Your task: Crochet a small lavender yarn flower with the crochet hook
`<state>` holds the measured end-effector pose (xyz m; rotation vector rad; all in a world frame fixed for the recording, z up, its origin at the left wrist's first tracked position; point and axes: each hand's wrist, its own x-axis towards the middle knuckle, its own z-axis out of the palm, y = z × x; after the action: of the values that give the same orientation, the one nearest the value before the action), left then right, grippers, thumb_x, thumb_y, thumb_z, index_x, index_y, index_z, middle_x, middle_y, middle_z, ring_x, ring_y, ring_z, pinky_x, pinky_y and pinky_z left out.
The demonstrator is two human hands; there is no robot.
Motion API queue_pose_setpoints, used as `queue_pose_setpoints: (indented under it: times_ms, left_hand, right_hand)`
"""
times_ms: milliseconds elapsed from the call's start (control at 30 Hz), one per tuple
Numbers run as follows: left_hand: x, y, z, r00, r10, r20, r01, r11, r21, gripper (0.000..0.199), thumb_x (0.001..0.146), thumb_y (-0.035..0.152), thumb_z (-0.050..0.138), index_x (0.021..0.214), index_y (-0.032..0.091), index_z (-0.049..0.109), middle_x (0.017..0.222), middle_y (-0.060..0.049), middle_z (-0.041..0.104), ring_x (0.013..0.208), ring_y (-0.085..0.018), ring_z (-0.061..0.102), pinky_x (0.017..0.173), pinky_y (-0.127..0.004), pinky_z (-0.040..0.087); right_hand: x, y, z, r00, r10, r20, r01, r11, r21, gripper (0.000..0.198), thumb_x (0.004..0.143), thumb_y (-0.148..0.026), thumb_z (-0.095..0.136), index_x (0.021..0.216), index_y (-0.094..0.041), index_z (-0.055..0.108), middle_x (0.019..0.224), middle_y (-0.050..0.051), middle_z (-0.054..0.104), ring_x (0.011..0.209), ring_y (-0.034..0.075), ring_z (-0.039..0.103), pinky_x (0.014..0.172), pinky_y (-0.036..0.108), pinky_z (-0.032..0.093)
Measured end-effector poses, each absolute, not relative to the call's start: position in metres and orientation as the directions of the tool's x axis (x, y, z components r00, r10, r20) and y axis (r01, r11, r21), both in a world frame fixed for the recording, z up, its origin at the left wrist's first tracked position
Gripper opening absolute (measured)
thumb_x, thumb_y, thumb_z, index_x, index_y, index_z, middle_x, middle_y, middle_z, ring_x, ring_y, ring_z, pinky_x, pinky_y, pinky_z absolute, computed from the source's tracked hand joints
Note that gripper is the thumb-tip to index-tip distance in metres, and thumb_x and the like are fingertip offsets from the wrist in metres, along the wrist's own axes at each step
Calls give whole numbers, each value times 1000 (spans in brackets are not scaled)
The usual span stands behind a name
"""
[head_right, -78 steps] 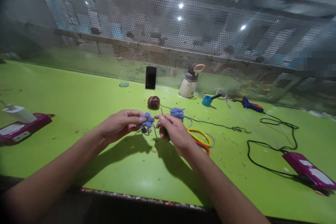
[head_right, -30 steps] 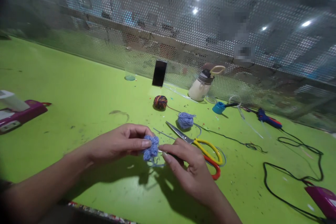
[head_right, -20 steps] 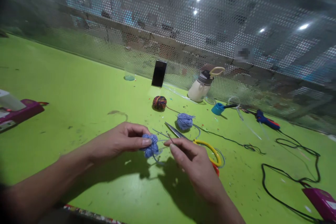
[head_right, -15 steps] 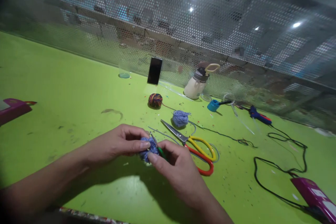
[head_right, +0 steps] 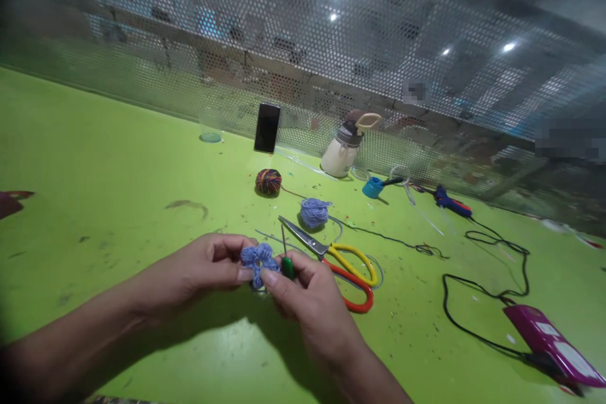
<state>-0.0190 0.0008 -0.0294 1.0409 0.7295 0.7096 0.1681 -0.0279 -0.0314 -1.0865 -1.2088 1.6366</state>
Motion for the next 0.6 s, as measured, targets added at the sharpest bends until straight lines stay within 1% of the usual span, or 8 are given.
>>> queue_pose_setpoints:
  times_ms: [100,200,267,333,433,500,533,600]
  left_hand:
    - [-19,1,-29,573,792,-210,-162,361,918,23,76,18,72,99,17,75,86,-2,70,74,-14,53,73,-28,36]
    - [-21,2,-29,565,797,-214,-171,366,915,24,77,21,72,100,18,75,79,-1,69,64,-11,46,63,-26,30]
    - [-23,2,-29,543,815,-203,-179,349,920,22,77,21,72,99,18,76,76,0,68,61,-10,43,59,-25,28]
    - [-24,2,-28,531,825,-192,-178,330,927,20,77,23,73,97,18,75,79,0,69,64,-10,46,62,-25,31]
    - [-25,2,-26,534,828,-173,-176,308,935,20,77,26,75,95,16,73,88,-3,71,80,-15,57,77,-29,40]
    - [-25,3,-25,527,836,-151,-171,278,945,19,77,26,75,92,15,72,90,-4,71,87,-18,60,85,-33,41]
    - [-25,3,-24,517,844,-142,-165,261,951,18,77,26,75,91,16,71,90,-4,71,87,-18,60,86,-33,41]
    - [-25,3,-23,493,859,-140,-148,241,959,17,76,26,76,89,16,70,88,-3,71,84,-17,60,84,-33,41]
  right_hand:
    - [170,-29,-31,-310,935,-174,-115,-219,-969,27,82,-40,74,86,-16,63,65,-5,40,56,9,29,51,25,21]
    - [174,-28,-29,-253,960,-117,-75,-140,-987,33,87,-48,65,98,-17,68,68,-2,45,59,11,34,53,26,26]
    - [179,-26,-27,-198,977,-72,22,-69,-997,39,92,-51,55,105,-17,70,67,-1,44,58,12,36,53,26,29]
    - [187,-24,-23,-166,986,-6,209,29,-977,39,96,-48,49,106,-18,72,67,0,48,58,13,40,53,27,32]
    - [198,-23,-18,-195,958,210,483,280,-830,29,95,-38,53,101,-19,75,79,5,63,68,17,54,61,30,41]
    - [204,-24,-17,-292,901,320,546,432,-718,24,94,-30,54,103,-23,75,83,6,69,74,19,60,66,32,46]
    - [206,-25,-18,-332,873,358,555,487,-674,23,94,-27,55,106,-24,74,87,6,71,78,21,63,69,33,48]
    - [207,-27,-20,-364,840,403,575,543,-612,23,91,-24,58,110,-26,72,96,6,74,90,23,65,76,35,50]
